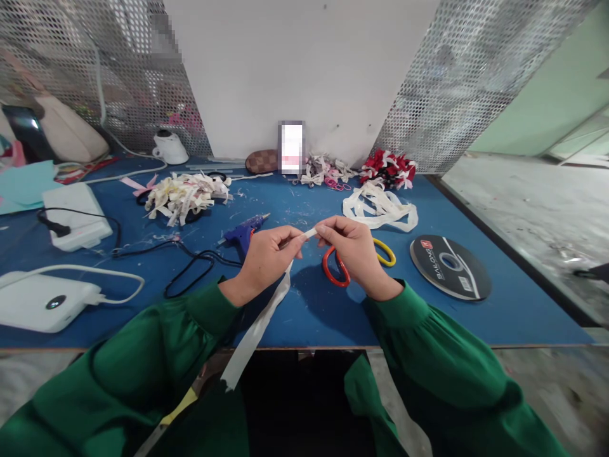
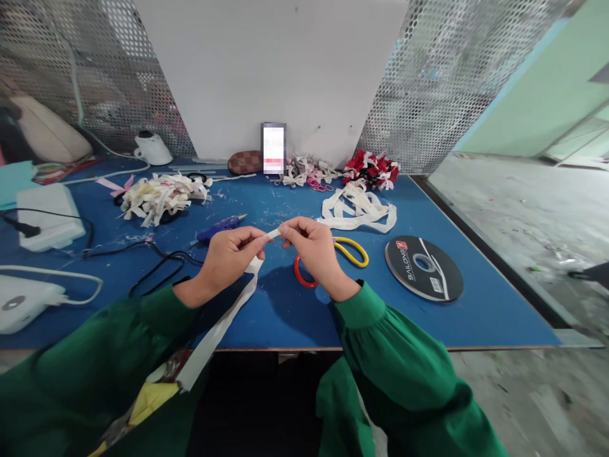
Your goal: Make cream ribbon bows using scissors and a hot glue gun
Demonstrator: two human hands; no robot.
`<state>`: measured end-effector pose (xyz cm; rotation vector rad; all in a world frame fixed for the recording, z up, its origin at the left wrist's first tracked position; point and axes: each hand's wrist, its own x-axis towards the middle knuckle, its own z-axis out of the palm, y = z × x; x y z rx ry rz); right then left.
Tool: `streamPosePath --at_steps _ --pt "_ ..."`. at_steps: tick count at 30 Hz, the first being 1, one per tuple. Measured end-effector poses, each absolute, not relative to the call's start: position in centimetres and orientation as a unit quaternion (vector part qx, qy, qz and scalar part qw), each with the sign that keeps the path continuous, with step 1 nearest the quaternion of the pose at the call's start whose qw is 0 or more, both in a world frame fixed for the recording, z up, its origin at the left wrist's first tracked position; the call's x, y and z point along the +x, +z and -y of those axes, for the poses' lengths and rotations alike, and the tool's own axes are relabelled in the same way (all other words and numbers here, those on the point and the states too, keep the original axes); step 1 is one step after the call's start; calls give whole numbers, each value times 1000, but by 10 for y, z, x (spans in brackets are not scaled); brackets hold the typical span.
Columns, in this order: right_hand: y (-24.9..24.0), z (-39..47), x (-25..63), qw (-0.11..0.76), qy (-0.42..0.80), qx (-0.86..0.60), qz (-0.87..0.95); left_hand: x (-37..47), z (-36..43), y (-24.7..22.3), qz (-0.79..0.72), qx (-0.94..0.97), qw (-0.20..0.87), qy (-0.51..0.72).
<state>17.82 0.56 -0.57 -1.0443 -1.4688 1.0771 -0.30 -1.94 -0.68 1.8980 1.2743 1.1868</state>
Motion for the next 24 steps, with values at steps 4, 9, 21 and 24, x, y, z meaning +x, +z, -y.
streamPosePath --at_steps 4,9,21,24 --pt "-6 -5 178 505 390 -454 622 -3 19 -7 -483 700 283 443" --pt "-7 -4 176 516 360 -464 624 -2 19 -7 -483 700 284 442" --pt "-7 5 171 457 399 -359 709 0 20 -12 -466 698 266 474" --pt "-9 4 169 487 380 -378 690 0 19 -13 -455 692 284 484"
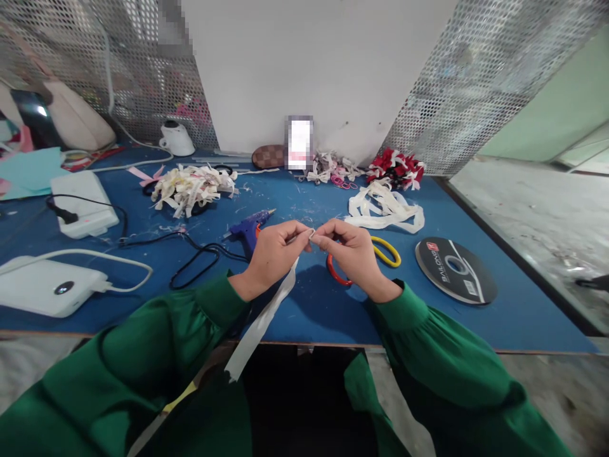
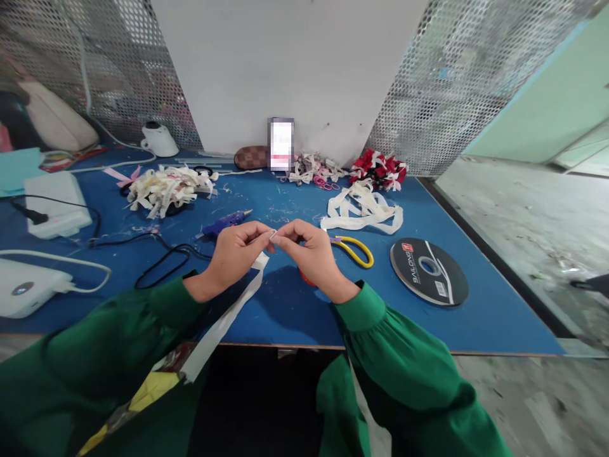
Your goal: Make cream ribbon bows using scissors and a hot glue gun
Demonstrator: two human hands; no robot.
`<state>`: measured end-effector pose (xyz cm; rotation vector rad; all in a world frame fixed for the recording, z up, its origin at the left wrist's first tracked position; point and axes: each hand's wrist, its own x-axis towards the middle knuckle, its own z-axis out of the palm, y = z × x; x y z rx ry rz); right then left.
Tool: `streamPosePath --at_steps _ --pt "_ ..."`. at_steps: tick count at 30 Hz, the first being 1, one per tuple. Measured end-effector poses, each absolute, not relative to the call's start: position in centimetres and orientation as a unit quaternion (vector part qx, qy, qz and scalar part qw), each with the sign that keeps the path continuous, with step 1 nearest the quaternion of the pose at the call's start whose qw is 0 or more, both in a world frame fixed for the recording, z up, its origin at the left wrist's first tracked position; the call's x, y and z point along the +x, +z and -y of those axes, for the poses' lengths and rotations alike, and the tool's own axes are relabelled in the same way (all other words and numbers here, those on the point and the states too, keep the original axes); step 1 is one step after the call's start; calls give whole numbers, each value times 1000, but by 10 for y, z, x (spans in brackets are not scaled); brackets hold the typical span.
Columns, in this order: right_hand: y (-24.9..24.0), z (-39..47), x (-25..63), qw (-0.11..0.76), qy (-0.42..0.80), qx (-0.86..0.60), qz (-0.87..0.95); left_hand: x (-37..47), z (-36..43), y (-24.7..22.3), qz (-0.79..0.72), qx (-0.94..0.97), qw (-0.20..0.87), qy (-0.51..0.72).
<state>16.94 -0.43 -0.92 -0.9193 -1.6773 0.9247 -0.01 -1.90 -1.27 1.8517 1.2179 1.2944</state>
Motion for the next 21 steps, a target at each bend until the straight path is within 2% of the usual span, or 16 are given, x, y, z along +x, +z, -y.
streamPosePath --at_steps 14,21 --pt "-13 1 170 524 378 -415 640 1 20 -12 -429 708 345 442" --pt "-18 -4 172 532 288 -385 697 2 21 -10 -427 704 373 427"
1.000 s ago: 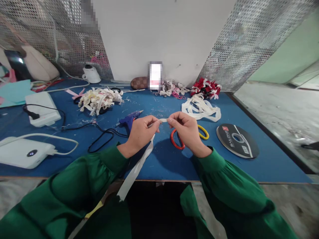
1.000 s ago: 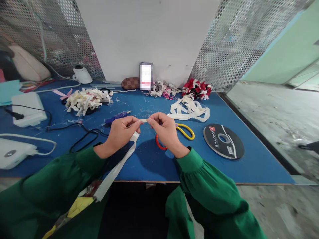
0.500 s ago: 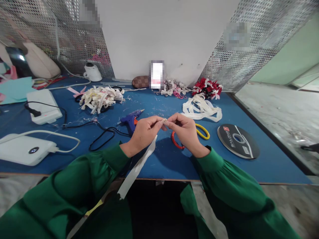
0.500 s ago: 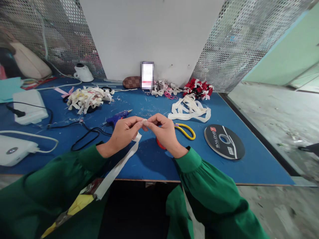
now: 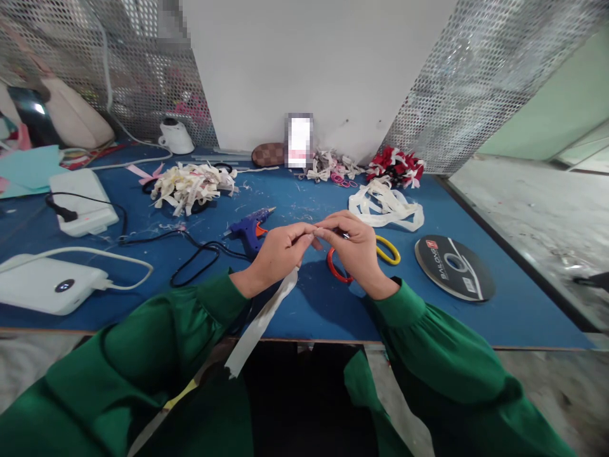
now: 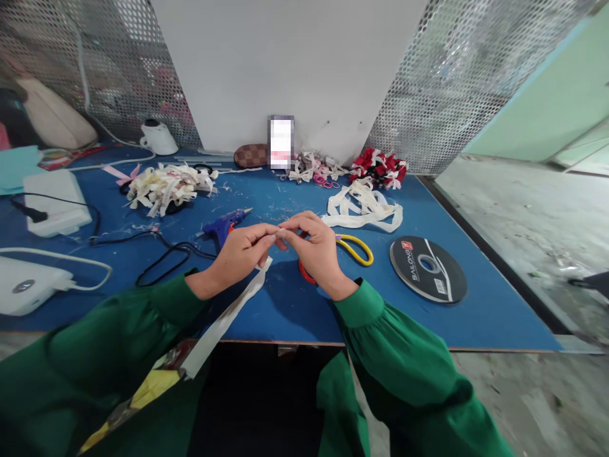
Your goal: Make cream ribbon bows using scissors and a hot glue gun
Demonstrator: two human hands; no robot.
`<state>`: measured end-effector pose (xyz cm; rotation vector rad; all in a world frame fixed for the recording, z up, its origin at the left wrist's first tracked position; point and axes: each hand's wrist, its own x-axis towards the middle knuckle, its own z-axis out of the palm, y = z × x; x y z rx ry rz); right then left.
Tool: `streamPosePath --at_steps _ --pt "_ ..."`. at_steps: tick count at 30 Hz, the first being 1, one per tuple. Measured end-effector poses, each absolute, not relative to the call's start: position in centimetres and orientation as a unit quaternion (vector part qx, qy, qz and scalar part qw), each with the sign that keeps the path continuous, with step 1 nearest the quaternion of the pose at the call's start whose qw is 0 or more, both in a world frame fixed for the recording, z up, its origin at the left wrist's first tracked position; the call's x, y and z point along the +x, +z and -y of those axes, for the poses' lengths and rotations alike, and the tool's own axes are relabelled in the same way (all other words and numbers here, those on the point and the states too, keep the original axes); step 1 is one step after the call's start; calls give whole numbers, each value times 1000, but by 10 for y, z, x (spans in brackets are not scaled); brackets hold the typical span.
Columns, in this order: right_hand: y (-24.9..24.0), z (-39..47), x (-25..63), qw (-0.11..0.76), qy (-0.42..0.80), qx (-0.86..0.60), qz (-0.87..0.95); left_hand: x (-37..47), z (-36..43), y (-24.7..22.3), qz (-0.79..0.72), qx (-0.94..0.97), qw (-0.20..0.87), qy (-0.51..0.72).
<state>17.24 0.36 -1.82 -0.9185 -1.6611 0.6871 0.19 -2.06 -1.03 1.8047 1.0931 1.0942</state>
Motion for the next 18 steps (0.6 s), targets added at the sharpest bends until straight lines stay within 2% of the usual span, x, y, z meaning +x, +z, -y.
streamPosePath --at_steps 4,7,12,18 --pt "-14 -4 175 551 248 -400 690 3 19 -10 -423 632 467 450" --pt "-8 -7 180 553 262 -434 661 2 16 -10 -427 580 524 455" --pt "-2 -14 192 541 308 -452 639 1 15 -9 -468 561 527 434" --pt "1 -21 204 524 253 -491 648 0 14 -14 -490 590 516 383"
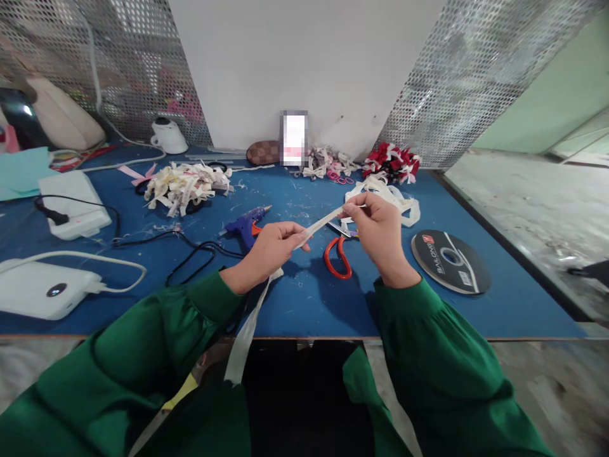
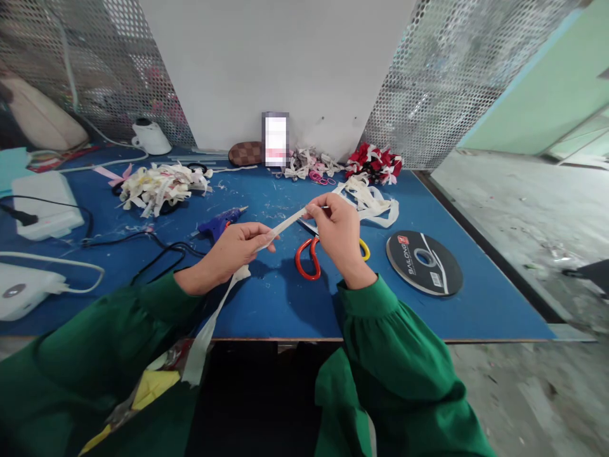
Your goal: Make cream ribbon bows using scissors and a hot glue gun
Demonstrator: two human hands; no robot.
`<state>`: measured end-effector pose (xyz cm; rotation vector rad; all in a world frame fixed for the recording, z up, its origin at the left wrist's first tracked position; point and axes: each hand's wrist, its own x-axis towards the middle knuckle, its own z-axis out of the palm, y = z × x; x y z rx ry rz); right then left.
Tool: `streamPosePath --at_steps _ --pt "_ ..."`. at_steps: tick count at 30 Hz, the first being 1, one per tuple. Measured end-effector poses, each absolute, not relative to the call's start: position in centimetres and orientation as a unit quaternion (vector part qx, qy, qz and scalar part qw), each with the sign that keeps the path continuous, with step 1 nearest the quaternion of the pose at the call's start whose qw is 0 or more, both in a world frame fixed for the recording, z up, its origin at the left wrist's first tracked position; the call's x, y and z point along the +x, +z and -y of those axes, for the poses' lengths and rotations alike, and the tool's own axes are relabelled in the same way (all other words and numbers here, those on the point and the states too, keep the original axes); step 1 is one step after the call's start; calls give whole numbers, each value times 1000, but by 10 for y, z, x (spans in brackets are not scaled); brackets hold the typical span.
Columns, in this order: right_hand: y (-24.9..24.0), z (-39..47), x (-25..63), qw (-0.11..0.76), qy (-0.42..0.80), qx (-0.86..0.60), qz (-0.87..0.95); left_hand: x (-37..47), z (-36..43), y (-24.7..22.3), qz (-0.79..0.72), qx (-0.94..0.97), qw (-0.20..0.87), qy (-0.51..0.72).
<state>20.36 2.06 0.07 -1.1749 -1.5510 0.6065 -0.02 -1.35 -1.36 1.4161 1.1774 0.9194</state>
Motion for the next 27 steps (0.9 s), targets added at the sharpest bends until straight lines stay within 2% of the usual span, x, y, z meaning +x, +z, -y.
streamPosePath --at_steps 5,10,16,27 --pt "1 -18 200 500 292 -462 672 3 12 -17 -483 583 523 392" --pt "1 -10 192 484 320 -439 686 6 13 -19 -449 623 448 457" --pt "-1 -3 184 458 319 -427 711 4 17 -19 -470 676 353 444" --pt "-1 -4 185 482 328 -441 683 3 24 -9 -463 695 325 443"
